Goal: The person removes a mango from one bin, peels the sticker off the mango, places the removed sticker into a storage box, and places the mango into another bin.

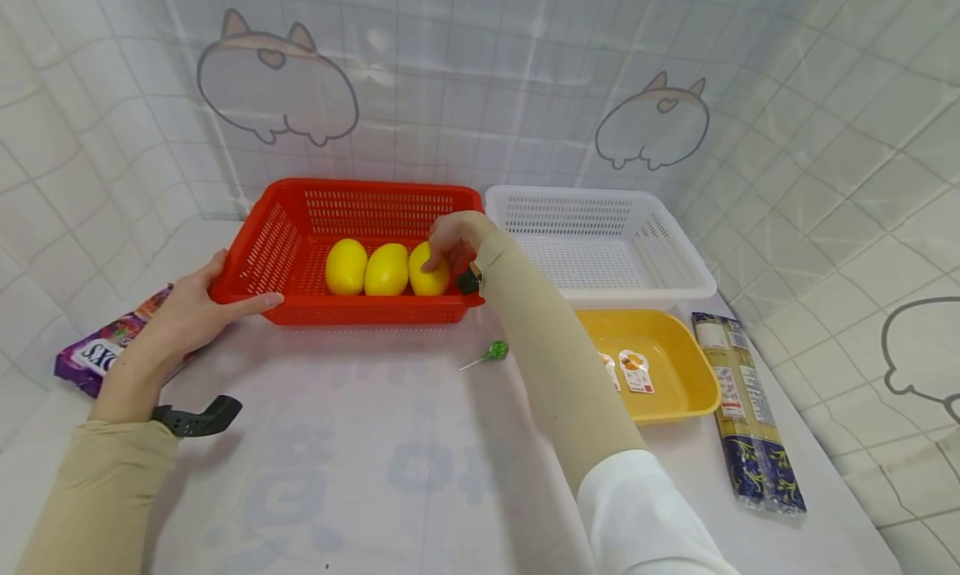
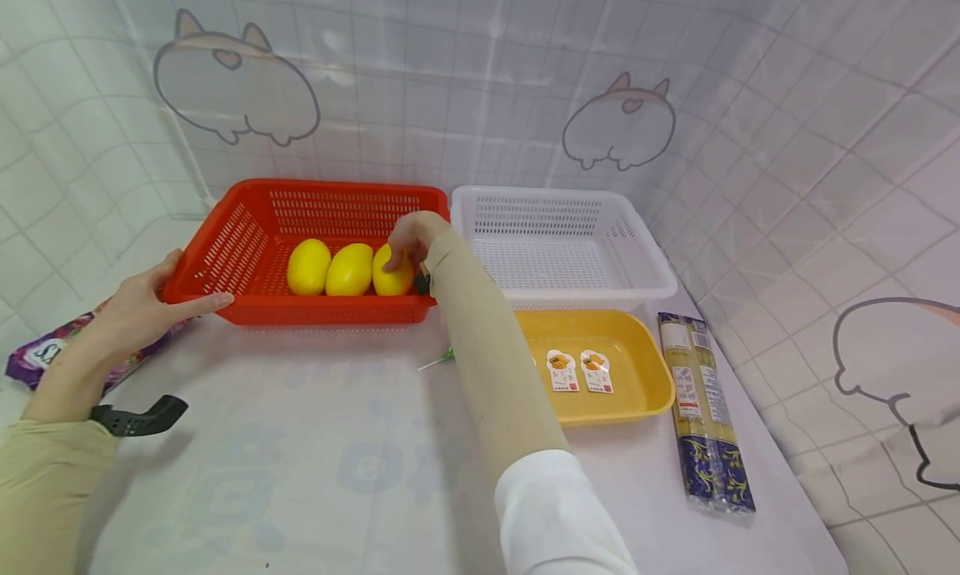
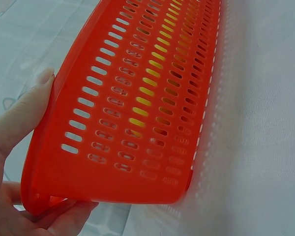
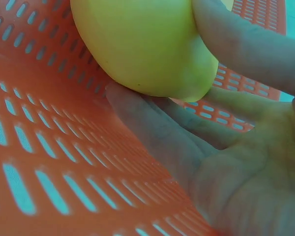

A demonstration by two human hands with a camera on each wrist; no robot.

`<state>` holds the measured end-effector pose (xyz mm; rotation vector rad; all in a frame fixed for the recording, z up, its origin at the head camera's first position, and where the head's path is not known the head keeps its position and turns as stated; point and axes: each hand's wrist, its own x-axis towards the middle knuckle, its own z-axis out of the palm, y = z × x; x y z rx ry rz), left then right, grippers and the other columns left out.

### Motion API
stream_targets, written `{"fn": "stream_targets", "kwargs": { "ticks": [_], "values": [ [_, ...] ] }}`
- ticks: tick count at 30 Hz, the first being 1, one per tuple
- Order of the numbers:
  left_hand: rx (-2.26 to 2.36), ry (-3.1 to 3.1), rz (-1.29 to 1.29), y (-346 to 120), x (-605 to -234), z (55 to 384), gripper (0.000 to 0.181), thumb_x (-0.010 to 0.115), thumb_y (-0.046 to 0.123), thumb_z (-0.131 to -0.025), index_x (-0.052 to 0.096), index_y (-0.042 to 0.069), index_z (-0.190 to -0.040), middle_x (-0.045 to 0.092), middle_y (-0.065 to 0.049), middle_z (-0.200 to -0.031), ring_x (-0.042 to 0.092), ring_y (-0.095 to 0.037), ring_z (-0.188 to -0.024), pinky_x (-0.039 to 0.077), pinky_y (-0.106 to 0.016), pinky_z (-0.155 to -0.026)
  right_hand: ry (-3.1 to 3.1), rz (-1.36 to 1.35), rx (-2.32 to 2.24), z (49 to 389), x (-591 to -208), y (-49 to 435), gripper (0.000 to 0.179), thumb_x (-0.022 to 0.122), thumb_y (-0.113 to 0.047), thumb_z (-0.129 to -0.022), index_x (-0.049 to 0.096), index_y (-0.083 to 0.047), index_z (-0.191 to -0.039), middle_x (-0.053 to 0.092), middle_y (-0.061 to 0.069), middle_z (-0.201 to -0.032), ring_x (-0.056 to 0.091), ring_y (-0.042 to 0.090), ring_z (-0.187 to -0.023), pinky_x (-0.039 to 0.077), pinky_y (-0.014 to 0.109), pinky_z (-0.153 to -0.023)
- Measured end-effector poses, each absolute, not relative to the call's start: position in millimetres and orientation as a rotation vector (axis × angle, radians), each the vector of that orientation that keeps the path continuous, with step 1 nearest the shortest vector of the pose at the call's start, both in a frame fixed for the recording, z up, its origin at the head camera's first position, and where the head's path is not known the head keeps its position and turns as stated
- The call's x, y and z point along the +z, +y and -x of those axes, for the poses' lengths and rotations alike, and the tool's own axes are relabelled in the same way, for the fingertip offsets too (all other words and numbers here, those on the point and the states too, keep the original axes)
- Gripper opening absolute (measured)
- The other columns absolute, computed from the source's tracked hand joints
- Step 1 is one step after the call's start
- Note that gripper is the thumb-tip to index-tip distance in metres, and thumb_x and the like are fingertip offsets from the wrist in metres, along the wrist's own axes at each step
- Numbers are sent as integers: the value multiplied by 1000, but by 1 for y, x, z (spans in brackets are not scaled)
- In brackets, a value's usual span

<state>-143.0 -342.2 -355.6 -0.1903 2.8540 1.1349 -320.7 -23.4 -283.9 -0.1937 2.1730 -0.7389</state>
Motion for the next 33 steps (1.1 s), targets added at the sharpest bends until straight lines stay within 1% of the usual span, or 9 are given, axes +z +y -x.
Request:
{"fn": "stream_targets", "kwargs": {
  "ticks": [5,8,11,18,22,27,33],
  "values": [
    [1147,2843,194,-343,-356,143,116,61,68,-87,-19,19,-156,13,-35,-159,23,-54,-134,41,-71,-96,2162,188,-776,320,-285,-23,76,68,-11,-93,27,-11,-157,36,7,-155,51,27,-129,43,41,-113],
    [1160,2838,191,-343,-355,143,115,61,66,-88,-19,17,-156,12,-35,-160,23,-54,-134,40,-71,-97,2168,206,-772,321,-287,-24,79,69,-12,-93,25,-12,-158,32,6,-159,52,27,-128,44,40,-112],
    [1162,2836,191,-343,-355,143,115,61,66,-88,-19,17,-156,11,-35,-160,23,-54,-134,40,-71,-97,2180,217,-764,324,-291,-24,80,70,-14,-92,26,-12,-158,33,6,-158,54,27,-126,46,40,-110],
    [1160,2835,189,-343,-357,144,115,61,66,-88,-19,18,-156,12,-35,-160,22,-55,-134,42,-70,-96,2177,218,-782,335,-301,-25,80,75,-15,-88,33,-16,-156,41,5,-153,57,26,-122,50,40,-105],
    [1155,2843,183,-343,-356,144,115,61,67,-88,-19,19,-156,11,-34,-160,22,-54,-134,42,-71,-95,2184,227,-770,337,-301,-25,79,75,-16,-88,33,-17,-156,44,6,-151,58,25,-120,52,39,-103],
    [1160,2844,186,-343,-356,144,115,61,66,-88,-19,19,-156,11,-34,-160,22,-55,-134,42,-71,-94,2180,244,-746,337,-300,-26,80,74,-14,-89,32,-15,-157,45,8,-151,59,26,-121,51,39,-105],
    [1155,2839,192,-342,-356,142,115,61,66,-88,-19,18,-156,10,-35,-160,22,-55,-134,41,-71,-96,2208,261,-696,334,-295,-26,80,72,-15,-91,29,-15,-158,40,6,-156,61,25,-121,51,37,-104]
  ]
}}
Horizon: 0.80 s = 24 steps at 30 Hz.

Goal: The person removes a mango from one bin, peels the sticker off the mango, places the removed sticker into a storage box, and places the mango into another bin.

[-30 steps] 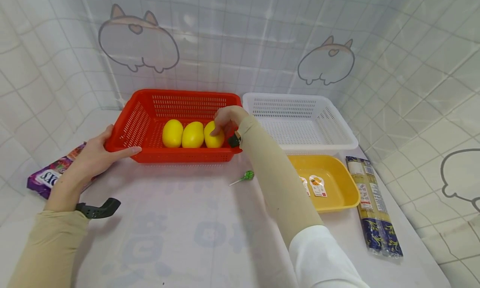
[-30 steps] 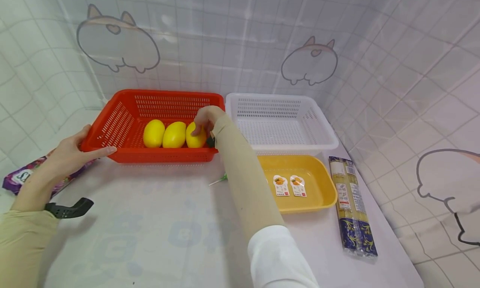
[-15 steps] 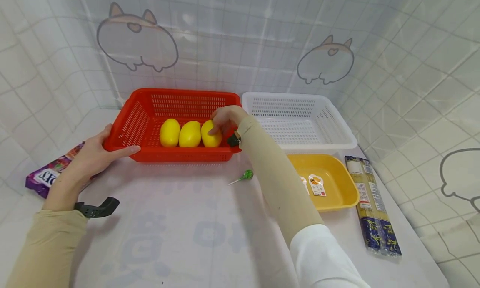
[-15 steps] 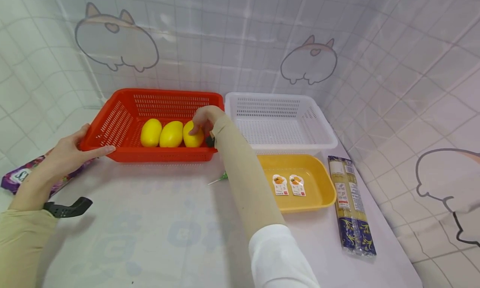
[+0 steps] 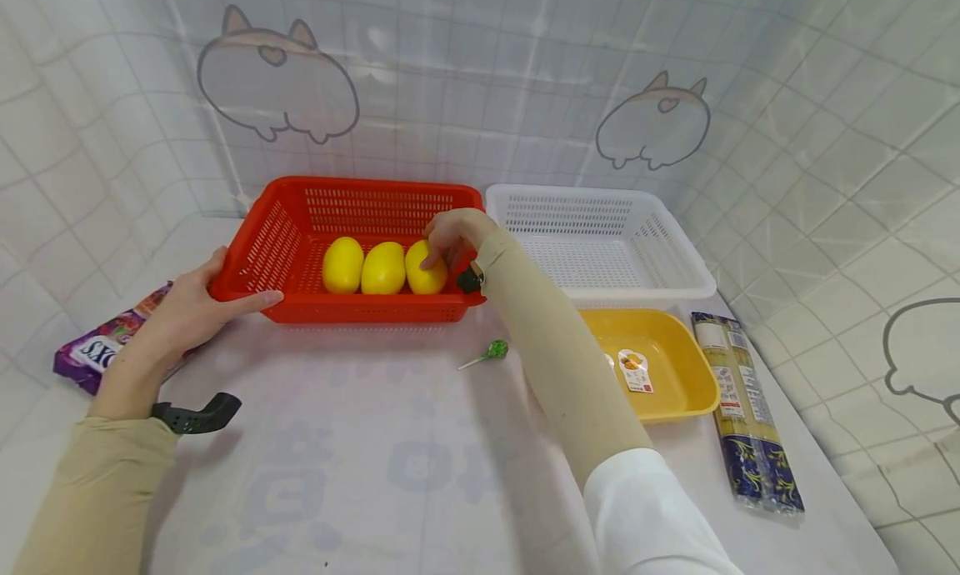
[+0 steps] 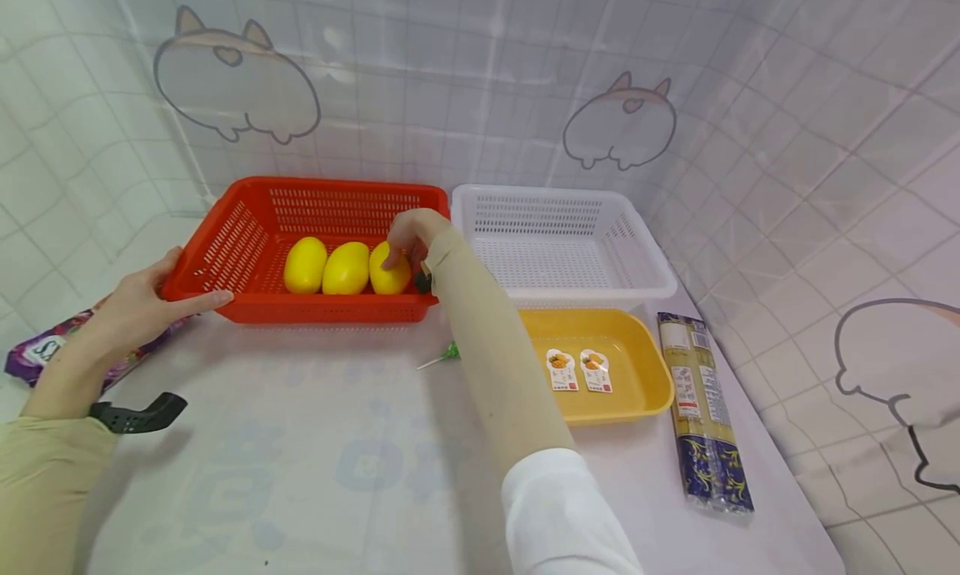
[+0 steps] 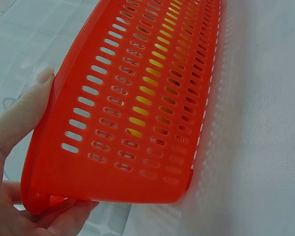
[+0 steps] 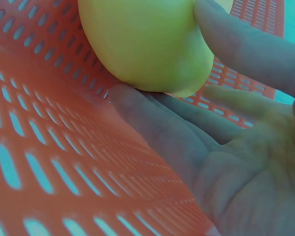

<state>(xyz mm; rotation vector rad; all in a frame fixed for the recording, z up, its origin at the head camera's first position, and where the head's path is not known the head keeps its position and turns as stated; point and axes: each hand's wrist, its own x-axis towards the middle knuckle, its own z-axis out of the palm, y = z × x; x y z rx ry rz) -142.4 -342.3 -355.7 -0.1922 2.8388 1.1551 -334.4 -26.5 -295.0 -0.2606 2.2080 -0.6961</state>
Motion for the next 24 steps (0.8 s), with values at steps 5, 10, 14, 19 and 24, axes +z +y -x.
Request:
{"fn": "stream_targets", "kwargs": {
  "ticks": [5,10,14,19,24],
  "values": [
    [1148,2847,192,-342,-356,142,115,61,66,-88,-19,18,-156,11,-35,-160,22,-55,-133,41,-71,-96,2187,300,-659,332,-291,-26,81,70,-15,-93,24,-12,-159,35,7,-159,59,27,-125,49,37,-106],
    [1145,2847,182,-343,-357,142,114,61,65,-89,-19,18,-156,13,-36,-159,22,-55,-133,42,-70,-95,2188,296,-665,330,-289,-25,76,70,-14,-93,29,-10,-157,41,10,-153,58,29,-125,48,39,-107],
    [1146,2841,180,-343,-358,142,115,61,66,-88,-19,18,-156,12,-36,-159,22,-55,-133,42,-70,-94,2204,282,-674,329,-288,-24,77,70,-14,-93,29,-10,-158,40,9,-154,58,28,-124,48,38,-108],
    [1153,2832,188,-343,-357,143,116,60,68,-87,-20,19,-155,11,-35,-160,23,-55,-134,40,-72,-96,2227,302,-669,329,-286,-21,77,70,-14,-93,29,-9,-157,37,8,-156,57,29,-126,47,38,-109],
    [1168,2826,194,-343,-356,143,117,61,68,-87,-20,20,-155,10,-34,-161,22,-54,-134,37,-73,-98,2263,339,-652,329,-285,-19,76,71,-18,-92,31,-9,-156,37,7,-156,57,27,-124,46,38,-110]
  ]
}}
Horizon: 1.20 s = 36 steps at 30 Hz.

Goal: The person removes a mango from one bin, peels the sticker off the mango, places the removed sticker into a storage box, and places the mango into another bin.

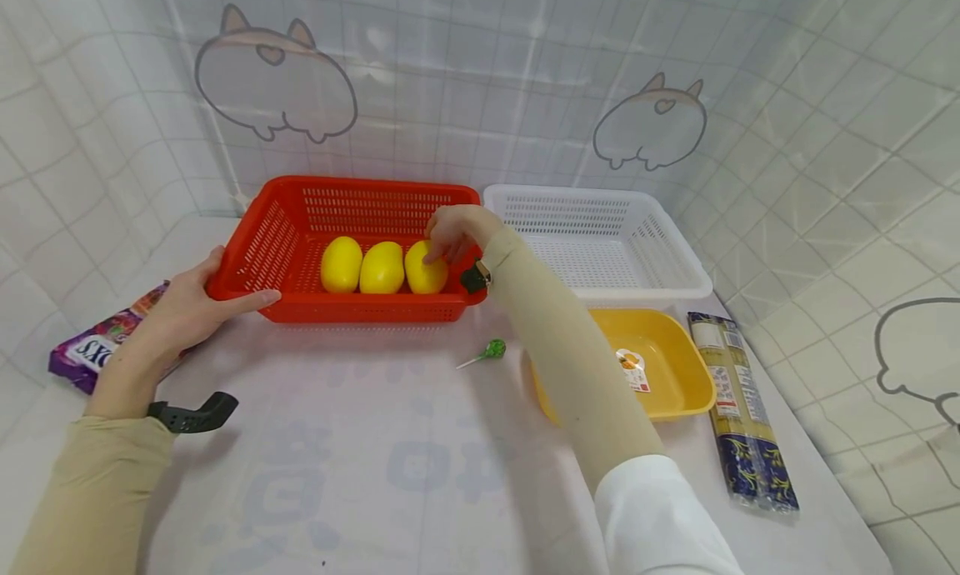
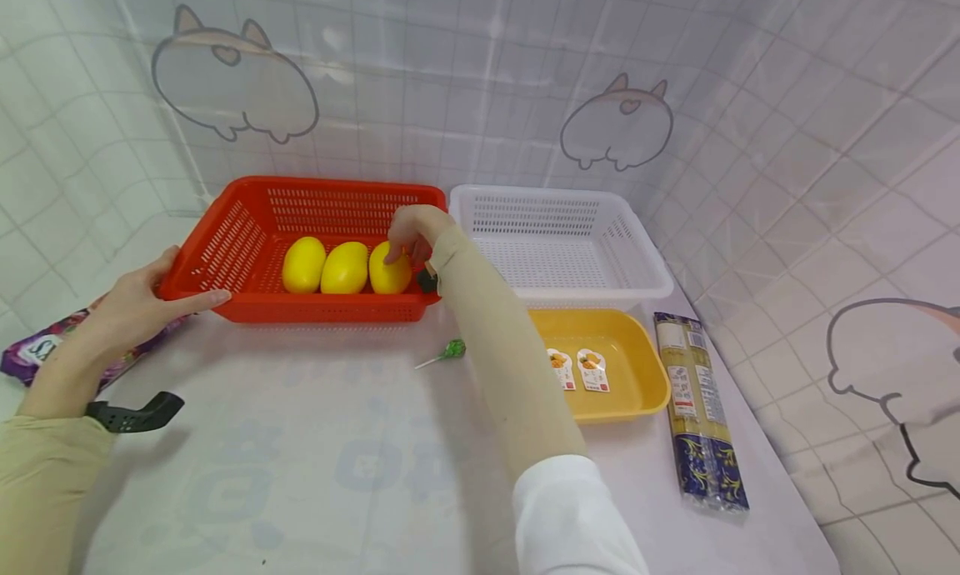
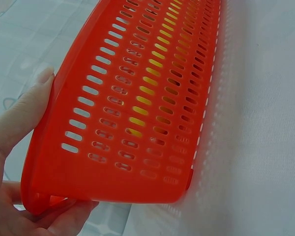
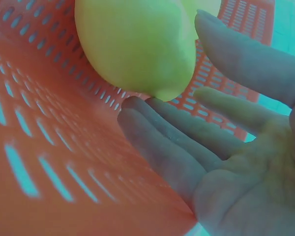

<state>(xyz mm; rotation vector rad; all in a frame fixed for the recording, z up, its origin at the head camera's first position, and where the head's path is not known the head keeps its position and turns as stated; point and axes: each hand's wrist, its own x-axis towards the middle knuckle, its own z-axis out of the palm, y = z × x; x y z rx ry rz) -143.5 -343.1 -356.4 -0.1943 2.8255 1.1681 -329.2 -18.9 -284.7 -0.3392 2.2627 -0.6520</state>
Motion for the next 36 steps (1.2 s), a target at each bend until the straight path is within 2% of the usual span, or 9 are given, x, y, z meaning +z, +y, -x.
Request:
{"fn": "stream_targets", "kwargs": {
  "ticks": [6,15,27,33,36],
  "values": [
    [1191,2822,183,-343,-357,143,118,62,68,-86,-20,20,-155,7,-33,-162,19,-54,-135,37,-73,-98,2302,394,-650,327,-283,-16,73,73,-21,-92,36,-8,-154,42,7,-151,59,25,-120,49,36,-106],
    [1200,2810,190,-342,-356,143,118,62,68,-86,-21,19,-155,4,-31,-163,18,-54,-136,35,-75,-100,2337,429,-725,319,-277,-9,66,75,-22,-91,45,-7,-147,45,7,-146,57,28,-125,50,36,-105],
    [1173,2831,179,-342,-358,146,118,61,68,-87,-20,17,-155,6,-34,-162,20,-54,-134,37,-75,-98,2476,606,-823,303,-283,10,56,73,-24,-91,55,-9,-141,53,9,-140,60,25,-109,55,31,-93],
    [1164,2836,166,-346,-358,146,115,61,66,-88,-20,18,-155,10,-36,-160,20,-55,-133,41,-72,-93,2528,720,-862,290,-288,16,50,73,-25,-92,59,-8,-136,63,9,-122,59,23,-108,54,31,-92],
    [1171,2829,161,-346,-359,146,115,61,65,-89,-20,18,-155,10,-36,-160,20,-55,-133,41,-72,-94,2560,736,-848,283,-292,19,50,73,-27,-91,59,-9,-136,63,7,-120,58,21,-109,54,31,-92]
  ]
}}
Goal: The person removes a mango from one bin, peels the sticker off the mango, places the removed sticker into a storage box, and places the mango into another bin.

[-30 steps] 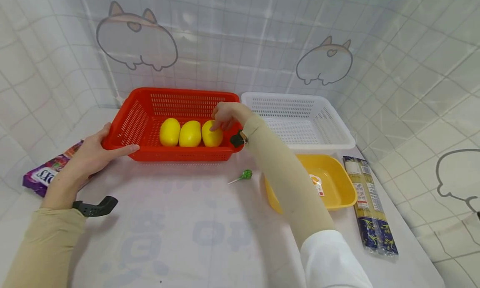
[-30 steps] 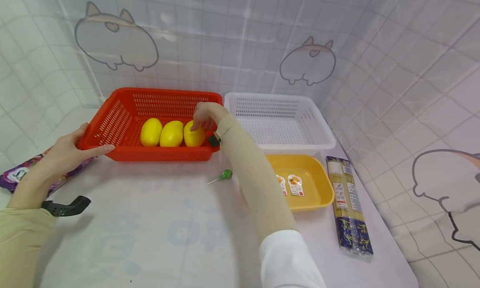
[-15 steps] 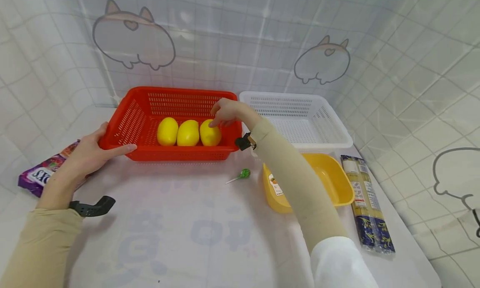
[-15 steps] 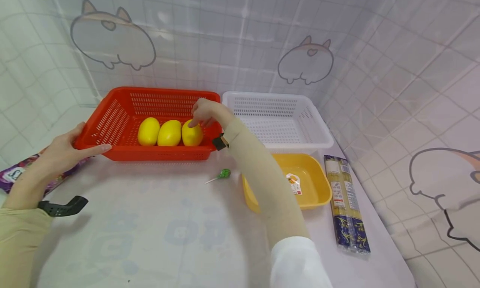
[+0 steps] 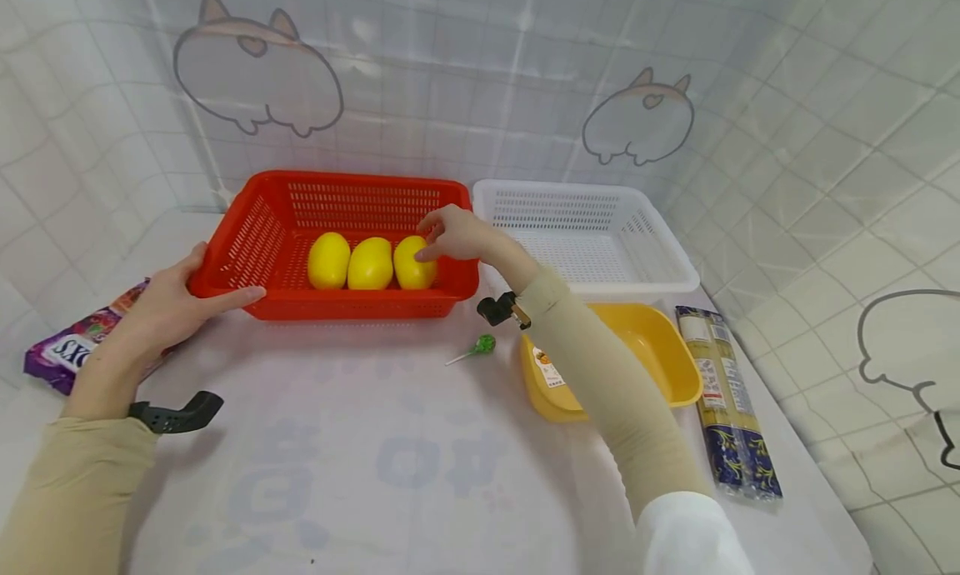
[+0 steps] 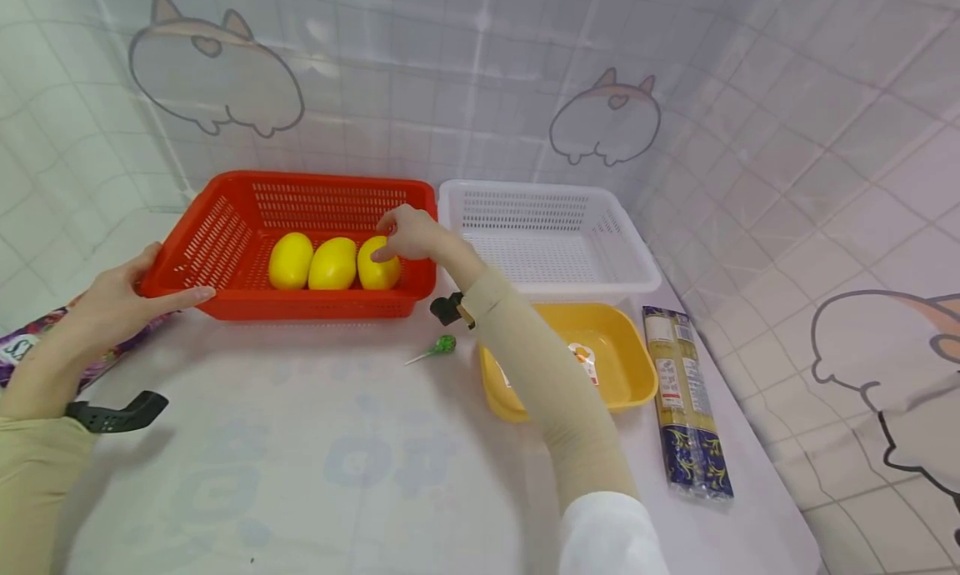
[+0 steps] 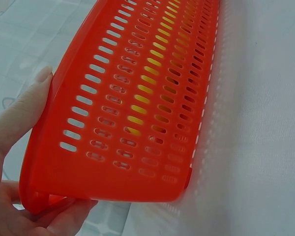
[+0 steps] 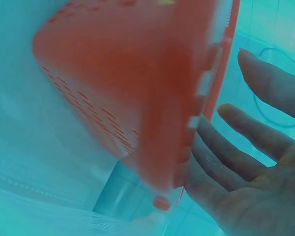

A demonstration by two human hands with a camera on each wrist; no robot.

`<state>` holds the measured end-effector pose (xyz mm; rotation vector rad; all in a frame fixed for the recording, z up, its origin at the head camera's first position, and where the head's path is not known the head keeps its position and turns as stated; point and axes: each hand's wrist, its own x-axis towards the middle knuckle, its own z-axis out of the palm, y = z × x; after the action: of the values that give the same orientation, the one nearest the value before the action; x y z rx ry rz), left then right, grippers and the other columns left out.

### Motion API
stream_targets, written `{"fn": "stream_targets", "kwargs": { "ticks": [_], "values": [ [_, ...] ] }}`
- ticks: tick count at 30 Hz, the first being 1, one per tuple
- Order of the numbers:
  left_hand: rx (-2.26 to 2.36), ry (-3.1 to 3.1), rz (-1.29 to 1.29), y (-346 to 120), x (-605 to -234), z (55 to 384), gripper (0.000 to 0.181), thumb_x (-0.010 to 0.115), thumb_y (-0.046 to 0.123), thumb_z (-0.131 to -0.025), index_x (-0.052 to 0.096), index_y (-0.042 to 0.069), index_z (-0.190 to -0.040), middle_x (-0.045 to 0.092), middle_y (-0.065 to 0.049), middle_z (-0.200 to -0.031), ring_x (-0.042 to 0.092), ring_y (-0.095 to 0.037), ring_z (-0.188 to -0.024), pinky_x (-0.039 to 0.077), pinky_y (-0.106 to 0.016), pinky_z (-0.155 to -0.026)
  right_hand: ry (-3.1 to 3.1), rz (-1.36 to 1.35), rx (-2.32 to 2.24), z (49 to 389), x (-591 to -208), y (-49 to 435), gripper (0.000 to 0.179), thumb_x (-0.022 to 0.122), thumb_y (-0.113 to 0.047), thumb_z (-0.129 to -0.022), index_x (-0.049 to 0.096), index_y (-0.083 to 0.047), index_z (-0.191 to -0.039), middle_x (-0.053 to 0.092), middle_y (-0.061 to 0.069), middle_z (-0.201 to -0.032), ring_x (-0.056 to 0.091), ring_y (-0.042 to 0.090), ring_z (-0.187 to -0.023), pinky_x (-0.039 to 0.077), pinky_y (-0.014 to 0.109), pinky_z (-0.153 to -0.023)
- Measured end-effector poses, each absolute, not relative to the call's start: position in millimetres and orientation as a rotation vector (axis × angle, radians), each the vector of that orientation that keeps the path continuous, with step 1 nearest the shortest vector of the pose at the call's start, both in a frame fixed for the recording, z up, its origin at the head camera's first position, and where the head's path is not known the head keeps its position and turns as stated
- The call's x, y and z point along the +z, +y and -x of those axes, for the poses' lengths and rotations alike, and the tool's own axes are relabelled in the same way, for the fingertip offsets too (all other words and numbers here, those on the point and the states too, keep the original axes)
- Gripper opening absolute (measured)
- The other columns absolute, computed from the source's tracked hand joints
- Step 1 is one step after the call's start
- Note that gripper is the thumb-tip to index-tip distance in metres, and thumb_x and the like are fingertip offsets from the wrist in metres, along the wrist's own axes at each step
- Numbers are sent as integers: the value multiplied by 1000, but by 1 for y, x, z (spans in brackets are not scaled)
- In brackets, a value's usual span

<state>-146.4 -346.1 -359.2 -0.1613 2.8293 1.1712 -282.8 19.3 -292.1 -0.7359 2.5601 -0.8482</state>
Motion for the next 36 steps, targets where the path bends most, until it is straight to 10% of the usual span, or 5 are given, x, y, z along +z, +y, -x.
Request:
{"fn": "stream_targets", "kwargs": {
  "ticks": [36],
  "values": [
    [1185,2819,197,-346,-361,150,115,60,65,-89,-21,17,-154,3,-35,-161,19,-55,-133,40,-74,-95,2649,1009,-983,188,-313,70,48,71,-25,-93,59,-13,-138,60,2,-133,57,23,-122,50,35,-104]
  ]
}}
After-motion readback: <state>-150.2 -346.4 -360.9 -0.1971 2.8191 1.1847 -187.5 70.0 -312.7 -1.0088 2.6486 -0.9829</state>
